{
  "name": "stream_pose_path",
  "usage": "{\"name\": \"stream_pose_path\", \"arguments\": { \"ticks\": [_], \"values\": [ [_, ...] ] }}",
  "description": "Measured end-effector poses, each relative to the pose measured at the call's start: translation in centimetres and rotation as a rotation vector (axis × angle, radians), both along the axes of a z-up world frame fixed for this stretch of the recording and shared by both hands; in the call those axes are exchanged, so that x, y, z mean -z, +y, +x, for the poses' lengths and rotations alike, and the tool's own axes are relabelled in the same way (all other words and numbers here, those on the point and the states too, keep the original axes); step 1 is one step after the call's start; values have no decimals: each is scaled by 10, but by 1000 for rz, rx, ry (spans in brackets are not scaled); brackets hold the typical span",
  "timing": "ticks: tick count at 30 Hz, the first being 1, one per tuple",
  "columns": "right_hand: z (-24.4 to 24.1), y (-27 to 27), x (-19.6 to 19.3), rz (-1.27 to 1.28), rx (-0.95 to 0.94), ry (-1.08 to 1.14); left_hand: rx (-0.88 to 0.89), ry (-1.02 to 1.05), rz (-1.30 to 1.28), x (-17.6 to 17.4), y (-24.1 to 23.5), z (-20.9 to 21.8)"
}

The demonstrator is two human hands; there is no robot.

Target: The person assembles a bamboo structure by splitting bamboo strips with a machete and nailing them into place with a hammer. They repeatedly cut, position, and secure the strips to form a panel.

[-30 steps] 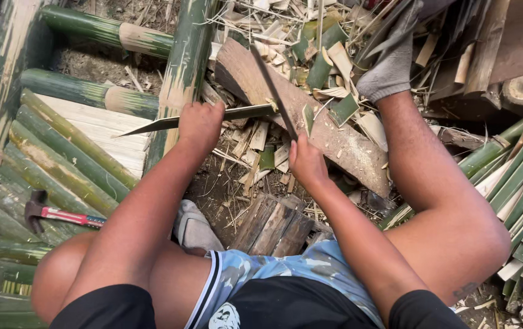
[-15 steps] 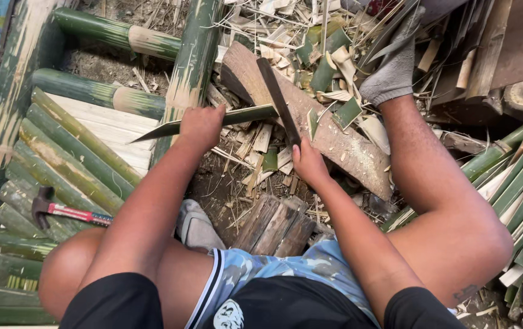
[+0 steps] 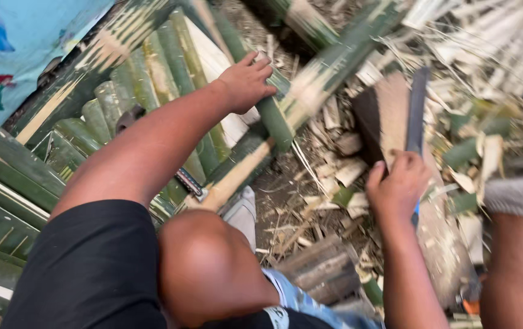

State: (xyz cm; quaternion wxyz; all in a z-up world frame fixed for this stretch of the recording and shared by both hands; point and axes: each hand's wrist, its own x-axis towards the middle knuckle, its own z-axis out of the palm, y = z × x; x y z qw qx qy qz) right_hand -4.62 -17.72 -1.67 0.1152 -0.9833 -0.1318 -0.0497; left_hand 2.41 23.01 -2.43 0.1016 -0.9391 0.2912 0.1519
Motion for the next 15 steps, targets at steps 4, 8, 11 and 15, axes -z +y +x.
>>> {"name": "stream_pose_path", "arguments": {
  "ticks": [4, 8, 11, 15],
  "values": [
    [3, 101, 29, 218, -244, 215, -74, -51, -92, 63, 60, -15],
    [-2, 191, 53, 289, -419, 315, -183, -108, -232, 95, 89, -45],
    [-3, 239, 65, 255, -562, 278, -475, -79, -416, 96, 102, -48],
    [-4, 269, 81, 200, -601, 236, -748, -85, -422, 100, 110, -36]
  ]
}}
